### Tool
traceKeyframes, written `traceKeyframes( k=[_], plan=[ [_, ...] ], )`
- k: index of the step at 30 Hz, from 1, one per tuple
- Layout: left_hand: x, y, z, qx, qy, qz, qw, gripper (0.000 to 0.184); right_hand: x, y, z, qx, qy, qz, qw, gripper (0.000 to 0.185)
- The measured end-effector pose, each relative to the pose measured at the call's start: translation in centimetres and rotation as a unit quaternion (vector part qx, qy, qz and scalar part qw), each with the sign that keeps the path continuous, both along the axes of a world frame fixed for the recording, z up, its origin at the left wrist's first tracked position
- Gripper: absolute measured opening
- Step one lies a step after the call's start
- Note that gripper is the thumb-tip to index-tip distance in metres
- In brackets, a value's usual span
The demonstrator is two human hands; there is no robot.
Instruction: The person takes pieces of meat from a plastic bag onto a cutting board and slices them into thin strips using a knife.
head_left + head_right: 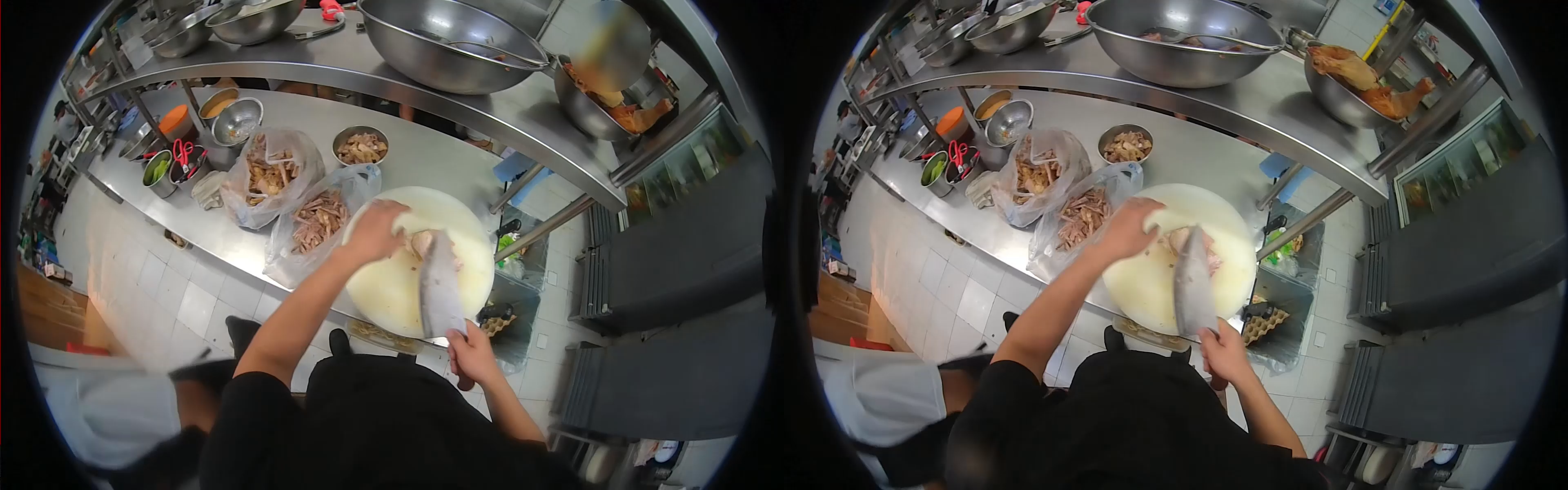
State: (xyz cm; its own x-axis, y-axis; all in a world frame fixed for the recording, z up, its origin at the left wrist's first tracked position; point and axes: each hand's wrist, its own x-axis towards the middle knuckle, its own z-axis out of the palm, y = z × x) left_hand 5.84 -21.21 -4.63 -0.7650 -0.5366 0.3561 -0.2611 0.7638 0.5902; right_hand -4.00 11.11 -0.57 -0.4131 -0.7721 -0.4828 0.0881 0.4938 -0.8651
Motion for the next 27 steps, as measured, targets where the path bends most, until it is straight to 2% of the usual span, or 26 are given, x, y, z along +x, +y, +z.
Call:
traceKeyframes(
  k=[3, 6, 9, 12, 14, 15, 17, 18, 19, 21, 23, 24, 27],
  plan=[
    [-4.3, 5.8, 0.3, -0.031, -0.021, -0.071, 0.997, 0.055, -1.0, 2.9, 0.5, -0.017, 0.037, -0.104, 0.994, 0.014],
    [-7.2, 10.0, -1.8, -0.08, -0.082, 0.028, 0.993, 0.054, -2.6, 3.8, 0.3, -0.025, 0.072, -0.138, 0.988, 0.014],
    [-6.9, 9.4, -0.1, 0.106, -0.135, -0.036, 0.984, 0.049, -2.9, 3.6, 1.4, -0.029, 0.066, -0.156, 0.985, 0.015],
    [-0.7, 9.8, -0.1, -0.065, -0.035, -0.102, 0.992, 0.044, -2.9, 3.4, 2.1, -0.041, 0.083, -0.126, 0.988, 0.017],
    [3.4, 10.5, -1.2, -0.152, -0.046, -0.076, 0.984, 0.047, -2.7, 2.6, 3.8, -0.021, 0.123, -0.074, 0.989, 0.02],
    [5.0, 11.2, -0.8, -0.149, -0.06, -0.086, 0.983, 0.048, -2.6, 2.3, 4.1, -0.011, 0.142, -0.047, 0.989, 0.021],
    [7.6, 12.5, 0.5, -0.143, -0.087, -0.1, 0.981, 0.052, -2.7, 1.3, 3.3, 0.005, 0.283, 0.055, 0.958, 0.024],
    [8.3, 13.0, 0.1, -0.101, -0.084, -0.1, 0.986, 0.054, -2.3, 0.2, 3.6, 0.017, 0.341, 0.098, 0.935, 0.025],
    [8.3, 13.1, -0.2, -0.088, -0.053, -0.053, 0.993, 0.053, -1.9, -0.7, 3.7, 0.028, 0.399, 0.14, 0.906, 0.026],
    [7.9, 13.0, -0.6, -0.064, 0.011, 0.042, 0.997, 0.053, -1.5, -2.2, 3.5, 0.068, 0.427, 0.207, 0.877, 0.027],
    [7.7, 11.2, -1.8, 0.007, -0.016, 0.003, 1.0, 0.051, -1.2, -3.4, 3.8, 0.104, 0.441, 0.259, 0.853, 0.028],
    [7.8, 10.8, -2.5, 0.045, -0.028, -0.016, 0.998, 0.05, -1.1, -4.0, 4.2, 0.092, 0.449, 0.254, 0.852, 0.028],
    [7.6, 12.5, -1.9, 0.036, -0.066, 0.059, 0.995, 0.047, 0.0, -4.8, 7.2, 0.043, 0.469, 0.228, 0.852, 0.026]
  ],
)
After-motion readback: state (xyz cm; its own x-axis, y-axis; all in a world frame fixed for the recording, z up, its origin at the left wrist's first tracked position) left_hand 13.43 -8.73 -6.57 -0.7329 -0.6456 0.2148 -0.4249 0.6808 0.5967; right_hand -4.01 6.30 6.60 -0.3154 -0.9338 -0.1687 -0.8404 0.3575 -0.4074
